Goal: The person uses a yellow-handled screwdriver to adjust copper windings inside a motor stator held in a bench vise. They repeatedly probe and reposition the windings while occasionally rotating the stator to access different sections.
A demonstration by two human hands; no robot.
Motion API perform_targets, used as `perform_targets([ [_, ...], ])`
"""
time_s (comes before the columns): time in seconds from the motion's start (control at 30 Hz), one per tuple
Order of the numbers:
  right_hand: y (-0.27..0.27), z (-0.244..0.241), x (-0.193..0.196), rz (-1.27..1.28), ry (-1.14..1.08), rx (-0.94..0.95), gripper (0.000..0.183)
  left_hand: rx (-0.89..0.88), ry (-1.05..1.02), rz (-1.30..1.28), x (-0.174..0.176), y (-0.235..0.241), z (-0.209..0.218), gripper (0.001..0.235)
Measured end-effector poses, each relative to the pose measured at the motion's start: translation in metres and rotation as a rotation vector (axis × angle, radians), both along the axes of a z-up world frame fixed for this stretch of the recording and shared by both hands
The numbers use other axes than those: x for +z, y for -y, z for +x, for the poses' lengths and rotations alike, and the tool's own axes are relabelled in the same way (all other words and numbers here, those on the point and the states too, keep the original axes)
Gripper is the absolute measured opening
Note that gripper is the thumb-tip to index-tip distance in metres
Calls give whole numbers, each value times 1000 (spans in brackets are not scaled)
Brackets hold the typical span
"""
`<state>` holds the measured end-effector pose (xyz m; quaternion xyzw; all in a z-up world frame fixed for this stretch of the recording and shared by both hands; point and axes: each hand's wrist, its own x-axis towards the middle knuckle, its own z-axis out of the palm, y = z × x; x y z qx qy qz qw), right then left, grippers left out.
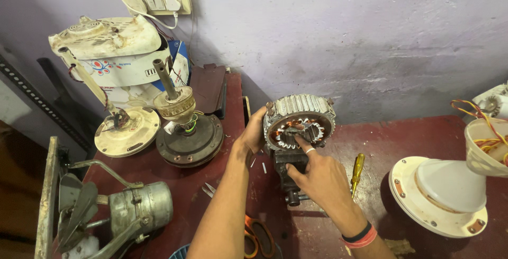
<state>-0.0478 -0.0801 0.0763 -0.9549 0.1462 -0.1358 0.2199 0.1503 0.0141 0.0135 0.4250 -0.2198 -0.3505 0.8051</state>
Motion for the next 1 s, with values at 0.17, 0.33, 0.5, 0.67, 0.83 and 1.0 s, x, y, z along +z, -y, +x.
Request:
perform_targets([
  [0.17,9,-5,-13,114,157,-19,64,18,-5,-16,-11,2,4,51],
  [0.33,21,-18,-28,146,385,-191,43,49,11,38,-9,2,4,55],
  [0.5,21,-19,-31,123,336,-200,32,50,14,55,-6,4,10,55],
  [0.67,19,-15,-30,89,424,-131,24,-41,24,38,-9,6,21,53],
  [0.83,19,-7,-27,160,324,-204,23,-3,8,89,-13,8,28,50],
  [1.0,17,-2,-22,177,329,-206,22,-61,-2,69,-21,9,32,52],
])
